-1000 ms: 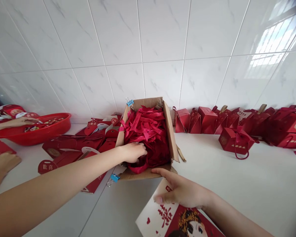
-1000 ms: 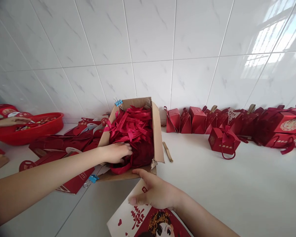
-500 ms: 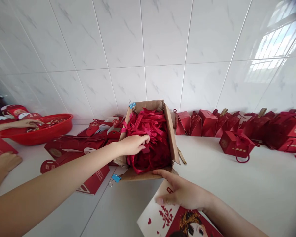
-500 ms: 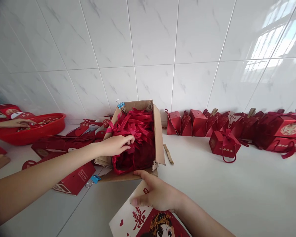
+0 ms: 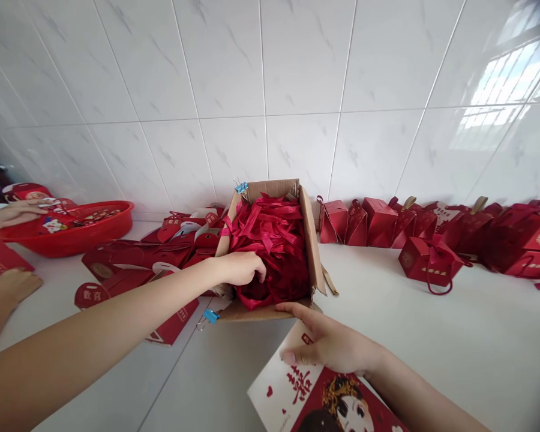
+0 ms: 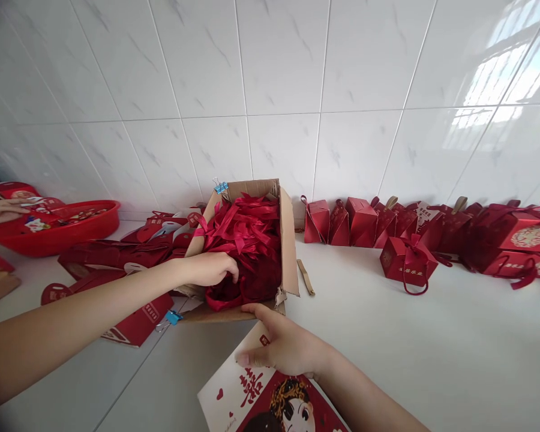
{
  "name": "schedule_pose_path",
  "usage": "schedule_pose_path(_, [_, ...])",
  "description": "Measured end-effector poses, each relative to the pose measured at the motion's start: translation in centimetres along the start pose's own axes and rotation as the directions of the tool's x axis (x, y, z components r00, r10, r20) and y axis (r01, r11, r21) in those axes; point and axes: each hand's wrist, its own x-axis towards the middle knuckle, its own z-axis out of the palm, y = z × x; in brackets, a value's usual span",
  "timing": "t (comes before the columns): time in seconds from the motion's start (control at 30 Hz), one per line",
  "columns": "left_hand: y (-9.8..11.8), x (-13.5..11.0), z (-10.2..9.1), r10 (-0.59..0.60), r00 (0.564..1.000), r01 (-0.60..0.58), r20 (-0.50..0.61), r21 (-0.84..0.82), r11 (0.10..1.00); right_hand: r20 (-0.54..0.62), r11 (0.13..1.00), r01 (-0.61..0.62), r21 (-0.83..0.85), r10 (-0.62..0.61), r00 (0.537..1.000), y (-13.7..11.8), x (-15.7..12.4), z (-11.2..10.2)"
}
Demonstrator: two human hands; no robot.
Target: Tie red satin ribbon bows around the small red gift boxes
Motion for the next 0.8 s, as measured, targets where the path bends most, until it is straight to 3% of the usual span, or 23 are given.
schedule_pose_path(0.2, [0.3,-0.5,0.3,0.020,1.000,-0.018,-0.017,0.138,0.990,0.024,0.999,-0.010,0.040,0.009,1.000,0.5,0.2,0.1])
schedule_pose_path(0.4, [0.1,-0.1,1.1,0.018,0.999,-0.010,-0.043,0.171,0.985,0.015,0.997,-0.037,0.061,0.036,0.999,0.4,0.1,0.1])
schedule_pose_path(0.57, [0.1,-0.1,-0.1,0.003,0.981,0.020,-0.195,0.116,0.993,0.026,0.998,-0.031,0.048,0.030,0.999,0.2,0.2,0.1])
schedule_pose_path(0.7, [0.2,-0.2,-1.3,-0.087,0.923,0.106,-0.376,0.028,0.994,0.024,0.997,-0.017,0.070,0.015,1.000,0.4,0.4,0.1])
schedule_pose_path(0.8, [0.3,0.0,-1.7,-0.146,0.881,0.138,-0.449,-0.050,0.989,0.031,0.995,-0.012,0.097,0.009,0.999,0.5,0.5,0.0])
